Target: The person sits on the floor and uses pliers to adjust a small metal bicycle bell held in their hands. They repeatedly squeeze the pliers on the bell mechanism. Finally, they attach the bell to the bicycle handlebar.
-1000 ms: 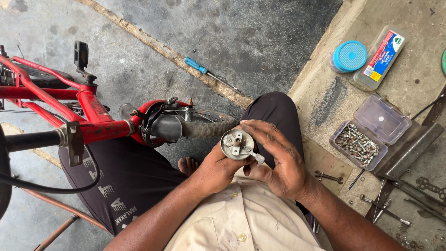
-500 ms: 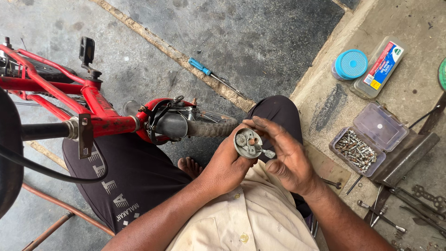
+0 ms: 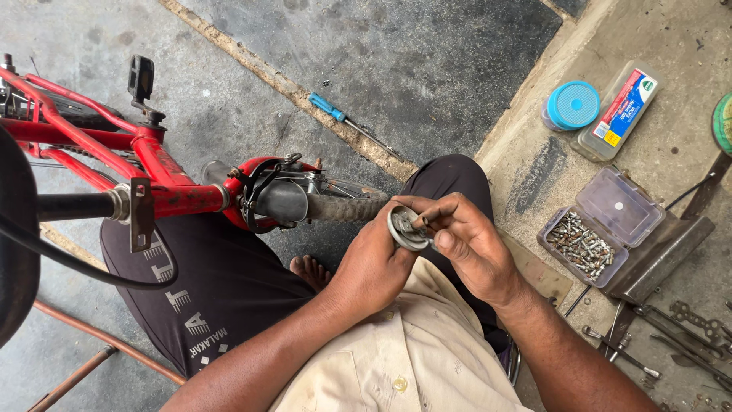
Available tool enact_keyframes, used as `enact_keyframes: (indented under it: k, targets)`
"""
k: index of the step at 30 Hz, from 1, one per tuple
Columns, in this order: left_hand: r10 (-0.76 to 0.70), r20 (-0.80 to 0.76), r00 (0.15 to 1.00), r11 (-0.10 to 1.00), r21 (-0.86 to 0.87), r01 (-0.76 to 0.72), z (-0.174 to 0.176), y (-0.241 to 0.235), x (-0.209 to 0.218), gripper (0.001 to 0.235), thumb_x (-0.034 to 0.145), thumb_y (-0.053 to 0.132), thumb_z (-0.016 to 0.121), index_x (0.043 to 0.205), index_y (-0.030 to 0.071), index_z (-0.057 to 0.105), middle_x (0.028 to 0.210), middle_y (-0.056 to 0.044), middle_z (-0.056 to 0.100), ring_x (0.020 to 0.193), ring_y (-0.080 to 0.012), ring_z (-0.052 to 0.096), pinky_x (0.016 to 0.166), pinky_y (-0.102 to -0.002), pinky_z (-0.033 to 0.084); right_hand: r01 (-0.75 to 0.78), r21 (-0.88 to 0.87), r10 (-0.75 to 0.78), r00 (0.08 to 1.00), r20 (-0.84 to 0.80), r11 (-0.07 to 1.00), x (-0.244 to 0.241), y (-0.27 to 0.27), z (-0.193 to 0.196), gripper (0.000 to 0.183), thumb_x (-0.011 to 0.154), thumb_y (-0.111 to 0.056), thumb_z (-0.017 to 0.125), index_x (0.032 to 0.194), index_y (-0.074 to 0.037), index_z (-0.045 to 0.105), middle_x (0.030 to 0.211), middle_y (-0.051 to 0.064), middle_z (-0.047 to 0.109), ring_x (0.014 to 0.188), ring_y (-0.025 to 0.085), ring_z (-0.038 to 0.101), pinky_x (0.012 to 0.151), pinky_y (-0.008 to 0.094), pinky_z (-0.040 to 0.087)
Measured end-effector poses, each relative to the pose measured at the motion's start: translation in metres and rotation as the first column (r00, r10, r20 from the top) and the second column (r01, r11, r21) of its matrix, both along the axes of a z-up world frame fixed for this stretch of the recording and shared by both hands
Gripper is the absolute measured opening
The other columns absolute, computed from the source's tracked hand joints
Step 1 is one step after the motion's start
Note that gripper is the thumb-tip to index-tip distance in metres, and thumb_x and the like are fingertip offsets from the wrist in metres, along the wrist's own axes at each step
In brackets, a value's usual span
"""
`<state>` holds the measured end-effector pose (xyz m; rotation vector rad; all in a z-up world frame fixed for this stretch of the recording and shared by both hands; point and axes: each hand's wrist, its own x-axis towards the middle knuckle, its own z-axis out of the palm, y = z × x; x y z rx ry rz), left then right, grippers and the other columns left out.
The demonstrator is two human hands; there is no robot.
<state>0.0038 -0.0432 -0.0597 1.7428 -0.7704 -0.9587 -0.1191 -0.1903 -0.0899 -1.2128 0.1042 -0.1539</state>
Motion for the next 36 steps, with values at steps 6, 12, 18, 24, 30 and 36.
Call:
enact_keyframes:
  k: [6, 12, 18, 24, 30, 36]
  targets:
    - [0.114, -0.430, 0.896, 0.993, 0.082, -0.087, -0.018, -0.003, -0.002, 0.022, 0.096, 0.010, 0.056, 0.117, 0.005, 0.058, 0.078, -0.008, 0.062, 0.065, -0.0150, 0.060, 0.058, -0.031, 0.052, 0.039, -0.091, -0.045, 0.997, -0.061, 0.995, -0.001, -0.003, -0.003, 0.040, 0.113, -0.035, 0.048, 0.127, 0.002, 0.055, 0.149, 0.024, 0.058, 0.132, 0.022, 0.058, 0.117, 0.041, 0.044]
    - [0.217, -0.656, 0.723, 0.976, 0.149, -0.157, -0.030, -0.004, -0.004, 0.024, 0.087, 0.000, 0.056, 0.111, 0.000, 0.058, 0.075, -0.008, 0.061, 0.060, -0.0152, 0.059, 0.054, -0.031, 0.053, 0.037, -0.254, -0.083, 0.981, -0.174, 0.967, -0.004, -0.006, -0.008, 0.046, 0.112, -0.037, 0.044, 0.129, 0.002, 0.060, 0.131, 0.016, 0.067, 0.123, 0.018, 0.063, 0.110, 0.036, 0.049]
    - [0.227, -0.662, 0.714, 0.970, 0.216, -0.108, -0.036, -0.004, -0.003, 0.020, 0.089, 0.001, 0.057, 0.109, -0.002, 0.056, 0.075, -0.008, 0.061, 0.062, -0.0166, 0.060, 0.058, -0.032, 0.055, 0.029, -0.292, -0.107, 0.961, -0.255, 0.956, -0.001, -0.008, -0.009, 0.045, 0.111, -0.037, 0.043, 0.127, 0.001, 0.062, 0.122, 0.014, 0.071, 0.117, 0.019, 0.067, 0.105, 0.036, 0.054]
    - [0.140, -0.540, 0.830, 0.988, 0.129, -0.083, -0.046, -0.003, -0.004, 0.013, 0.091, 0.003, 0.059, 0.104, 0.000, 0.058, 0.077, -0.008, 0.063, 0.065, -0.0151, 0.062, 0.059, -0.030, 0.054, -0.005, -0.373, -0.110, 0.951, -0.288, 0.928, 0.006, -0.014, 0.005, 0.032, 0.097, -0.022, 0.063, 0.122, -0.002, 0.063, 0.120, 0.009, 0.071, 0.111, 0.018, 0.071, 0.096, 0.035, 0.060]
    - [0.020, -0.611, 0.792, 0.999, 0.032, 0.000, -0.054, 0.001, 0.000, 0.021, 0.090, 0.001, 0.067, 0.111, 0.001, 0.060, 0.085, -0.004, 0.067, 0.073, -0.0138, 0.066, 0.064, -0.029, 0.056, -0.036, -0.590, -0.199, 0.923, -0.328, 0.806, 0.005, -0.016, 0.012, 0.018, 0.092, -0.013, 0.067, 0.107, -0.002, 0.068, 0.106, 0.007, 0.073, 0.102, 0.016, 0.073, 0.090, 0.033, 0.059]
    - [-0.030, -0.656, 0.754, 0.992, 0.076, 0.105, -0.056, 0.001, -0.001, 0.046, 0.082, 0.002, 0.080, 0.123, 0.008, 0.060, 0.096, 0.002, 0.067, 0.086, -0.0094, 0.066, 0.071, -0.028, 0.058, -0.041, -0.677, -0.171, 0.955, -0.244, 0.735, -0.002, -0.020, 0.020, 0.017, 0.091, -0.011, 0.070, 0.105, -0.003, 0.070, 0.104, 0.009, 0.072, 0.101, 0.020, 0.073, 0.089, 0.033, 0.058]
